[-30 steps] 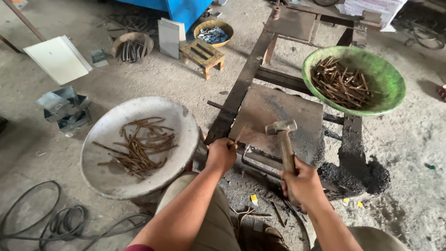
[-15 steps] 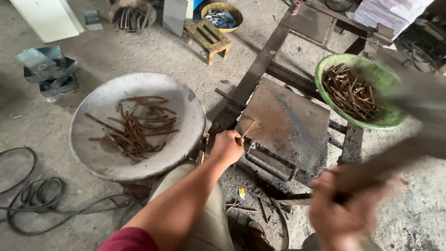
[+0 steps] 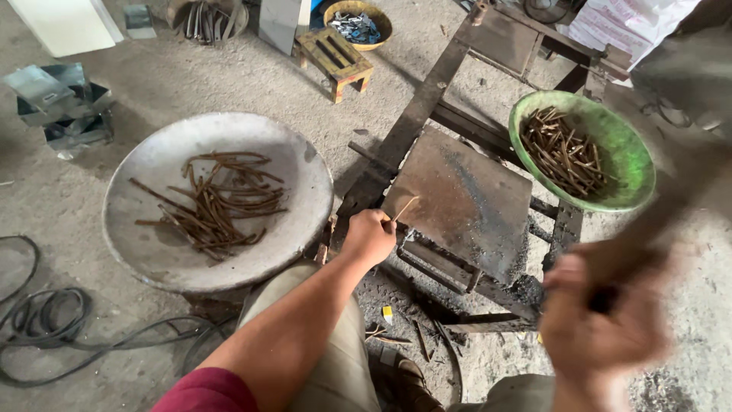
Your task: The person uses a hammer to straighten metal rods one at a time against a flat metal plate. They pick up bent rods from a pile and place the straightened rods into a bowl.
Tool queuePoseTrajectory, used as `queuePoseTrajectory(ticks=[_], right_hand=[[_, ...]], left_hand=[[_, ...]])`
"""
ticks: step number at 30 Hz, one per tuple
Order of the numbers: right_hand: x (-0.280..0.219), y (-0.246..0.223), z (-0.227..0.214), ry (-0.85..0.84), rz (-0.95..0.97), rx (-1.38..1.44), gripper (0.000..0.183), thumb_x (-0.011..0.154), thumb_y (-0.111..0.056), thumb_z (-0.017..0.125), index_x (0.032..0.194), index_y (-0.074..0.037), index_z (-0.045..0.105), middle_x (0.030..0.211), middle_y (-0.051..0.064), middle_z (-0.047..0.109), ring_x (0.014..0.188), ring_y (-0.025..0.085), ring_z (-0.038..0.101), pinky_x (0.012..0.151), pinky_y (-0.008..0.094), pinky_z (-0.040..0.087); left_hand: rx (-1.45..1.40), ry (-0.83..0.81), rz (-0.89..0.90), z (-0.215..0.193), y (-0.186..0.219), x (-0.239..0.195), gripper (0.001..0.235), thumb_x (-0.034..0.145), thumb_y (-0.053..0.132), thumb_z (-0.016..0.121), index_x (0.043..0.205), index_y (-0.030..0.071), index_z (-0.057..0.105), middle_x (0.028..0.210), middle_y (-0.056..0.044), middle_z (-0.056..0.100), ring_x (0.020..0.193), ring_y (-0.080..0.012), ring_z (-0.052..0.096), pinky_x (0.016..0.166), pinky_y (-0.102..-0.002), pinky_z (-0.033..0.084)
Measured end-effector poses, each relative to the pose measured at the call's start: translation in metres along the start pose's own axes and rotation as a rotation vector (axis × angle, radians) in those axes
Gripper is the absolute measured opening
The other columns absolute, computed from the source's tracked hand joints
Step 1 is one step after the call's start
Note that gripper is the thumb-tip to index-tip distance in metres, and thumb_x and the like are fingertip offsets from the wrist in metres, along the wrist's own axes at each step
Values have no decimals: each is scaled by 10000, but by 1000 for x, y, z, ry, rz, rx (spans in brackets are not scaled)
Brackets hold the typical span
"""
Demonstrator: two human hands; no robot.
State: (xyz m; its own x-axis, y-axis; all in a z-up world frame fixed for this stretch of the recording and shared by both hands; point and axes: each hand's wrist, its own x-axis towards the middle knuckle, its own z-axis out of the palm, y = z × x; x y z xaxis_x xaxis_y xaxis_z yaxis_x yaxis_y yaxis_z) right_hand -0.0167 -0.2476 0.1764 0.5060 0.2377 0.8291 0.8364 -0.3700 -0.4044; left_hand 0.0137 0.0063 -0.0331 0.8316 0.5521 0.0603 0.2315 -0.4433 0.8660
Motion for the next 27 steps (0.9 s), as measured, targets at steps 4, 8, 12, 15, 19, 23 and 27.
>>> queuePoseTrajectory(ticks=[4, 8, 12, 15, 19, 23, 27], right_hand=[[-7, 8, 2, 174, -91, 30, 273, 1169, -184, 572, 1353, 4, 502, 883, 82, 670, 630, 99, 671, 615, 227, 594], [-68, 57, 64, -193, -57, -50, 141, 1015, -72, 639, 1123, -64, 548, 604, 27, 574, 413, 89, 500, 349, 236, 443], [-91, 68, 82, -704, 551, -104, 750, 861, -81, 662, 1566, -47, 407, 1102, -56, 666, 439, 63, 629, 351, 225, 555], [-64, 50, 49, -557, 411, -206, 654, 885, -107, 688, 1482, 32, 458, 752, 178, 715, 352, 115, 625, 265, 249, 534], [-15, 21, -2, -169, 70, -85, 445, 1039, -102, 616, 1414, 118, 520, 787, 134, 696, 470, 99, 587, 400, 224, 500], [-11, 31, 14, 25, -145, -139, 404, 1101, -63, 598, 1413, 105, 404, 862, 128, 695, 543, 119, 592, 441, 227, 511], [-54, 78, 55, 101, -244, -70, 170, 951, -16, 632, 1034, -99, 508, 711, 74, 588, 497, 170, 471, 382, 302, 437]], left_hand=[[17, -30, -46, 0, 3, -1, 190, 890, 211, 697, 910, 31, 757, 829, -194, 743, 800, -337, 756, 752, -413, 596], [-31, 2, -47, 0, 4, -3, 182, 865, 192, 711, 924, 24, 750, 861, -200, 739, 821, -340, 746, 744, -418, 595], [23, -30, 40, -8, 8, -3, 157, 858, 141, 683, 913, 24, 771, 869, -226, 742, 863, -369, 731, 761, -442, 577], [-62, -28, -125, -6, 11, -6, 203, 887, 217, 678, 955, 38, 744, 855, -208, 745, 821, -351, 751, 760, -422, 588], [52, 34, 37, -1, 3, -5, 195, 868, 194, 687, 912, 15, 749, 858, -216, 737, 839, -378, 735, 778, -423, 589], [65, 38, 57, -1, 3, -4, 183, 853, 180, 691, 891, 12, 753, 858, -209, 737, 838, -374, 735, 785, -423, 587], [82, 60, 94, -8, 12, -9, 186, 851, 185, 692, 885, 12, 751, 860, -213, 737, 839, -379, 731, 775, -431, 592]])
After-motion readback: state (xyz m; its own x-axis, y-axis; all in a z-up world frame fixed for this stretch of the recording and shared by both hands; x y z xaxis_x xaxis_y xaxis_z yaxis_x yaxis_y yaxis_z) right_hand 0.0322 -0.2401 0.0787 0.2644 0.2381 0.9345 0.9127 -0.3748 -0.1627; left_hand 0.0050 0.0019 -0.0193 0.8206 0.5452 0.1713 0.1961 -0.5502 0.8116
